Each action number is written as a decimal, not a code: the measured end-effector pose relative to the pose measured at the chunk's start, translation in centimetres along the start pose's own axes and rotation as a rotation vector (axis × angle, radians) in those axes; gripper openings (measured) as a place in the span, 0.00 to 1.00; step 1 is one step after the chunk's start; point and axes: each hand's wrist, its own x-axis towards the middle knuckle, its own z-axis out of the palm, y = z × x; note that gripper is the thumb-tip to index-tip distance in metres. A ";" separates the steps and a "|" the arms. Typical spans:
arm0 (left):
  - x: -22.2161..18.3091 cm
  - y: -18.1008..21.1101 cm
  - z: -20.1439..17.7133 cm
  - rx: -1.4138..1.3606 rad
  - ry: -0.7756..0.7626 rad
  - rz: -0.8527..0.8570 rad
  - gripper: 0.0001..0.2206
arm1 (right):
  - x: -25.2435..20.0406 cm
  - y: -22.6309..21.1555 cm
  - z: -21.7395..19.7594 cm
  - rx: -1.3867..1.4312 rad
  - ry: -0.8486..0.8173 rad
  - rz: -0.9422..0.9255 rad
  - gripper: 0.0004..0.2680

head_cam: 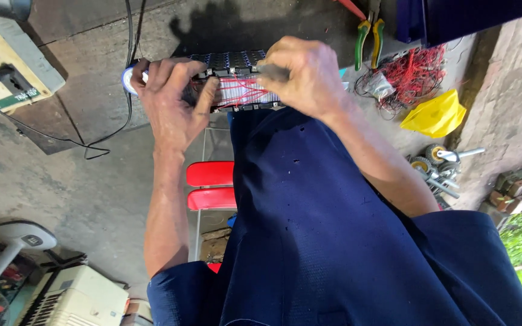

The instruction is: Soldering red wires to the terminals of a lithium-ion battery pack assembly.

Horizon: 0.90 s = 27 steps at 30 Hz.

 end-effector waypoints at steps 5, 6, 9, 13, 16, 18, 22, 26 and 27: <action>0.1 -0.2 -0.2 -0.005 -0.051 -0.086 0.09 | -0.1 0.7 -2.1 0.365 -0.131 0.189 0.15; 0.0 -0.2 -0.3 -0.005 -0.055 -0.081 0.09 | -0.3 0.7 -2.2 0.365 -0.125 0.193 0.15; -0.1 0.3 -0.6 0.016 -0.055 -0.026 0.09 | -1.0 1.0 -2.3 0.333 -0.106 0.174 0.09; 1.0 2.6 -1.2 0.043 -0.108 0.087 0.11 | -1.5 1.0 -2.6 0.376 -0.064 0.076 0.08; 2.2 3.3 -0.2 0.007 -0.115 0.159 0.05 | -1.4 0.8 -2.5 0.455 -0.053 0.153 0.07; 2.8 3.0 0.9 0.003 -0.135 0.176 0.02 | -1.4 0.7 -2.2 0.486 -0.051 0.199 0.11; 3.3 2.3 2.6 -0.001 -0.251 0.182 0.05 | -1.8 0.4 -1.3 0.422 0.034 0.226 0.12; 3.3 1.9 2.7 -0.010 -0.285 0.141 0.06 | -2.8 0.2 -0.8 0.197 0.094 -0.016 0.07; 3.5 2.2 2.8 -0.010 -0.287 0.144 0.06 | -3.0 0.2 -0.7 0.196 0.097 -0.014 0.07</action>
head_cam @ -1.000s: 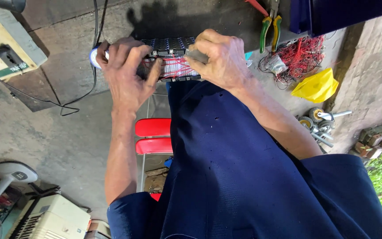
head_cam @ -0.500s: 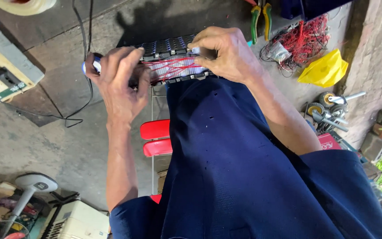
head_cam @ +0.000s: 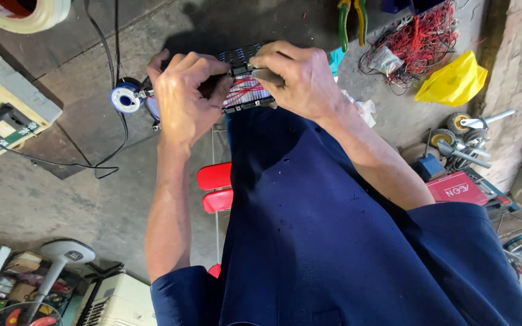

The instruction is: Soldering red wires to the terminals of a lithium-ion battery pack assembly.

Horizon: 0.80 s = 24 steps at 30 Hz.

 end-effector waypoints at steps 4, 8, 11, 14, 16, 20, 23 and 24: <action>0.3 0.3 -0.5 -0.062 -0.030 -0.072 0.06 | -0.6 0.0 0.9 -0.356 0.037 -0.054 0.06; 0.6 0.3 -1.5 -0.107 -0.113 -0.069 0.05 | -0.7 0.3 0.8 -0.453 0.004 -0.099 0.05; 1.5 0.6 -1.5 -0.087 -0.134 -0.132 0.05 | -0.9 1.0 0.9 -0.423 -0.007 -0.095 0.08; 1.8 0.1 -0.9 -0.019 -0.128 -0.119 0.03 | -0.8 1.4 0.6 -0.264 0.019 -0.129 0.06; 1.6 0.5 -0.5 0.029 -0.118 -0.105 0.03 | -0.9 1.6 0.6 -0.232 0.016 -0.122 0.08; 1.7 0.7 -0.1 0.069 -0.100 -0.159 0.04 | -0.8 1.6 0.4 -0.139 0.010 -0.109 0.11; 1.7 0.9 -0.1 0.077 -0.107 -0.179 0.04 | -0.6 1.2 -0.1 -0.041 0.033 -0.046 0.15; 1.7 1.0 -0.1 0.079 -0.105 -0.176 0.04 | -0.5 1.1 -0.4 -0.042 0.036 -0.048 0.15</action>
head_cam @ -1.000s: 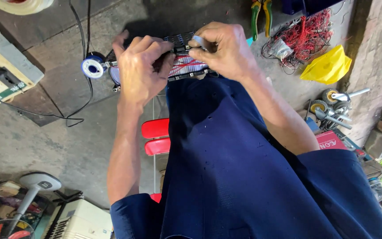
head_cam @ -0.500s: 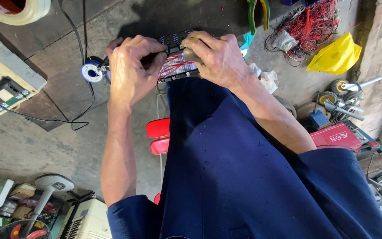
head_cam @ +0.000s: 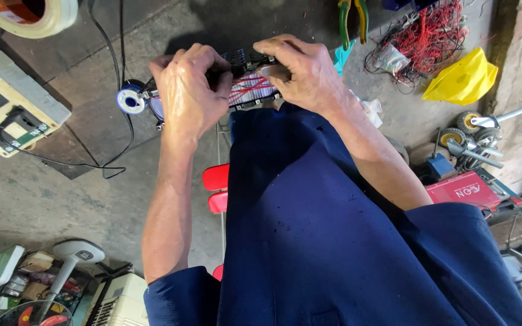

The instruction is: Soldering red wires to the terminals of a lithium-ion battery pack assembly.

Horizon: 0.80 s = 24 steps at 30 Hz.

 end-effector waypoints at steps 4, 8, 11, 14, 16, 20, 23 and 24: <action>-0.2 -0.1 0.5 0.007 -0.002 -0.020 0.06 | -0.4 -0.1 -0.1 0.130 0.011 0.097 0.14; -0.3 0.0 0.6 0.062 0.046 0.078 0.08 | 0.1 -0.5 -0.1 0.085 0.044 0.140 0.11; -0.7 -1.4 0.7 -0.146 -0.011 0.009 0.07 | 0.1 0.1 0.0 0.202 0.022 0.269 0.07; -0.4 -1.1 0.4 -0.145 -0.037 -0.012 0.07 | 0.1 0.1 0.5 0.212 0.039 0.273 0.06; -0.1 -1.0 0.8 -0.070 -0.021 0.000 0.07 | 0.3 -0.4 0.5 0.168 0.056 0.217 0.06; 0.0 0.0 0.9 0.064 0.028 0.031 0.06 | 0.2 -0.7 0.5 0.101 0.080 0.128 0.08; -0.2 -1.5 0.2 -0.221 -0.040 0.045 0.06 | -0.1 0.3 0.2 0.179 0.034 0.206 0.13; -0.2 -1.7 0.0 -0.218 -0.036 0.048 0.06 | -0.2 0.4 -0.3 0.179 0.037 0.201 0.13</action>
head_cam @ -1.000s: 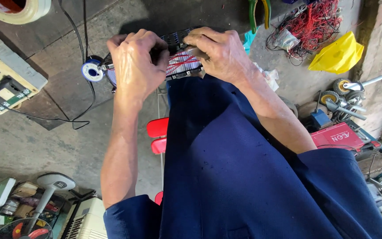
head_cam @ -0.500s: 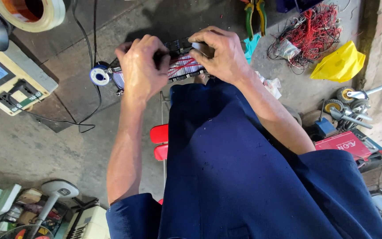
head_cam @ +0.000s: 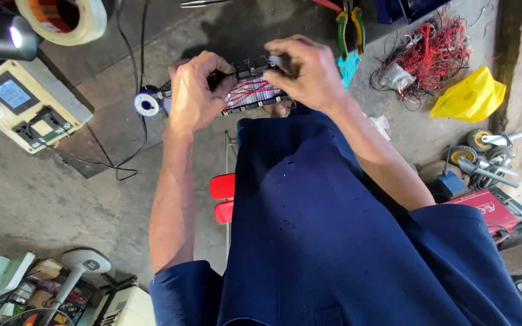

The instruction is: Soldering red wires to the terminals of a lithium-ion battery pack assembly.

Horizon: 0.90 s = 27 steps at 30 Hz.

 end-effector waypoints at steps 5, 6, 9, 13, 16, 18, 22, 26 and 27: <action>-0.8 0.4 -1.7 -0.124 -0.080 0.062 0.10 | -1.2 -0.2 -2.4 0.170 0.085 0.108 0.12; -0.8 0.2 -2.0 -0.126 -0.081 0.060 0.10 | -1.6 0.3 -2.6 0.170 0.082 0.110 0.12; -0.8 0.0 -2.8 -0.188 -0.067 0.013 0.12 | -2.7 1.3 -2.8 0.140 0.134 0.167 0.09; 0.3 -0.2 -3.0 -0.173 -0.126 0.073 0.09 | -4.0 1.7 -2.1 0.164 0.120 0.147 0.08; 1.1 -0.2 -3.3 -0.157 -0.188 0.124 0.09 | -4.3 0.9 -1.7 0.141 0.147 0.174 0.07; 1.1 -0.1 -3.4 -0.170 -0.219 0.137 0.09 | -4.1 0.3 -1.0 0.132 0.177 0.199 0.07; 1.3 0.4 -3.3 -0.155 -0.220 0.119 0.09 | -2.3 -1.1 0.2 -0.002 0.255 -0.035 0.06; 0.8 0.1 -2.9 -0.096 -0.179 0.207 0.10 | -0.4 -2.1 2.5 -0.175 0.225 -0.124 0.10; 0.8 -0.4 -2.5 -0.096 -0.175 0.205 0.10 | -0.2 -2.1 3.2 -0.174 0.222 -0.126 0.10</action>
